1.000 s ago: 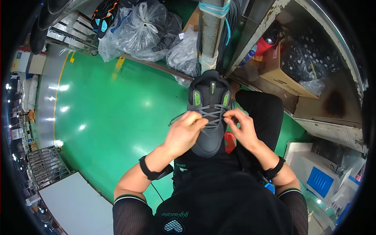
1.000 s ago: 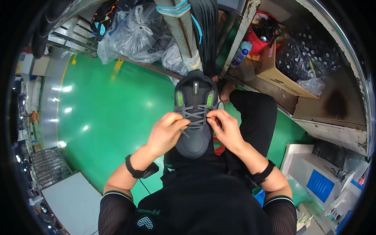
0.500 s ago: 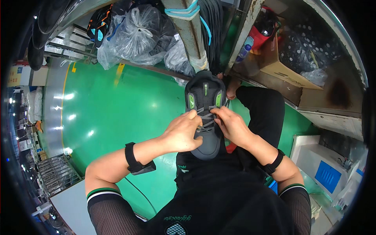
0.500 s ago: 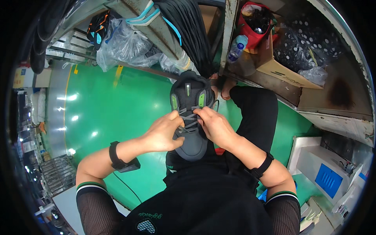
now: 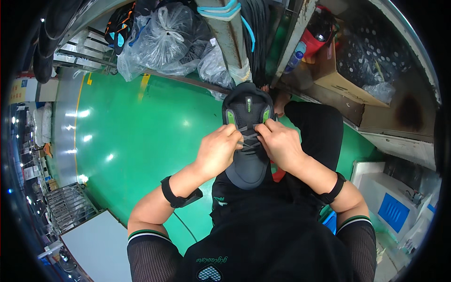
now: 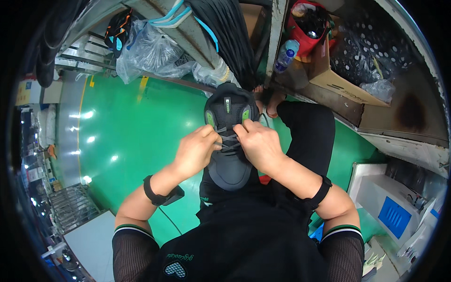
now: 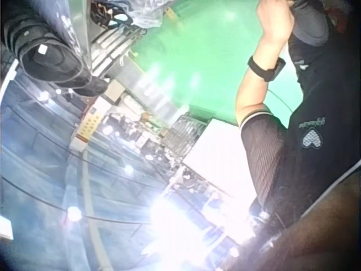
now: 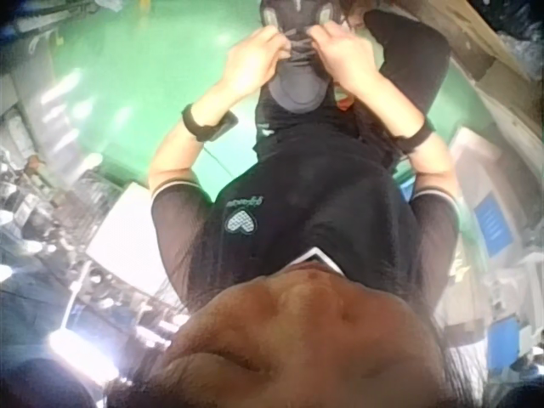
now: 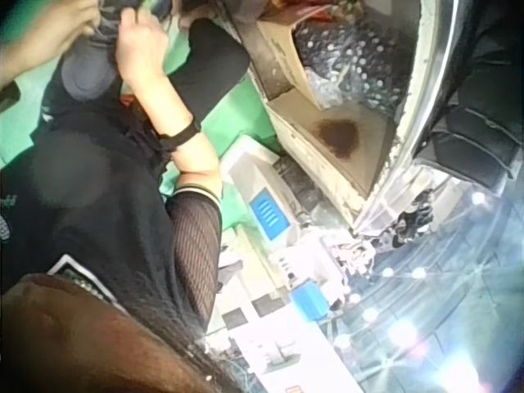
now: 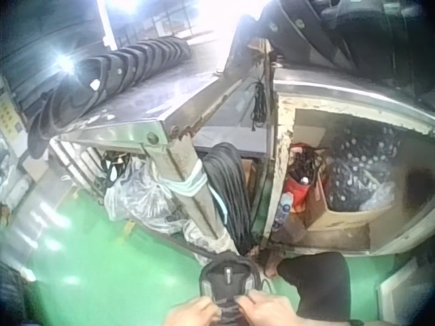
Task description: Lacing a gray athletic shoe in a factory setting.
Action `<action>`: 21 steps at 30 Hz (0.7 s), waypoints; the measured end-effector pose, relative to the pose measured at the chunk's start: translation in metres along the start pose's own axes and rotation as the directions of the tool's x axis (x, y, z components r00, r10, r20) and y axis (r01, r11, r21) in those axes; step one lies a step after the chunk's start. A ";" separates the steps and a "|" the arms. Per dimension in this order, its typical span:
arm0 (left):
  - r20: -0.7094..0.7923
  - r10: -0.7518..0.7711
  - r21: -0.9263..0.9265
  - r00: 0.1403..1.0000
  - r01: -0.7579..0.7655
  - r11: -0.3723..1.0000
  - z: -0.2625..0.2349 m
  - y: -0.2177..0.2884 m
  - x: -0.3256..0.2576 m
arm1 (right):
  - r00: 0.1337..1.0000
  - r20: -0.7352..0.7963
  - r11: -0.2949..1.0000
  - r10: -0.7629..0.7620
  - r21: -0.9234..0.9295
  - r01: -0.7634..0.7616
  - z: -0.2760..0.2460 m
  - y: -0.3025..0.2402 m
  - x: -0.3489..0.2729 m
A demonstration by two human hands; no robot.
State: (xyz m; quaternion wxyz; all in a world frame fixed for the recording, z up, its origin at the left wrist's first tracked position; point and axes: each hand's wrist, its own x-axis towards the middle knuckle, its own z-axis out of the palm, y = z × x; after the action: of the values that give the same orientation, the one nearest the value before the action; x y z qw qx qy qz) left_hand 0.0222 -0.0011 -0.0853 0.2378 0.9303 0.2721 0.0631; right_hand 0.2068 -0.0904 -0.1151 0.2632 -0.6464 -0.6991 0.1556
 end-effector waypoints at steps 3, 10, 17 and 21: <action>0.138 -0.111 -0.176 0.984 0.135 0.975 0.002 -0.007 -0.009 | 0.999 0.034 0.997 -0.020 -0.069 0.023 -0.004 -0.003 0.006; -0.152 -0.463 -0.420 0.873 0.367 0.830 0.063 0.011 -0.027 | 0.965 0.250 0.995 -0.082 0.081 0.063 -0.009 0.009 0.027; -0.097 -0.603 -0.712 0.792 0.368 0.598 0.076 0.004 -0.028 | 0.908 0.389 0.987 -0.158 0.094 0.131 -0.033 0.038 0.013; 0.191 -0.531 -0.886 0.826 0.378 0.269 0.058 -0.018 -0.034 | 0.897 0.429 0.943 -0.106 0.330 -0.046 -0.029 0.043 0.015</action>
State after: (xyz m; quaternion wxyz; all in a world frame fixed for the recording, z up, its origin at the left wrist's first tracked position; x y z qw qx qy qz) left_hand -0.0002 -0.0298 -0.1444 0.6823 0.5290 0.4659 0.1938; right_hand 0.2577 -0.0743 -0.1129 0.2057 -0.5295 -0.7141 0.4092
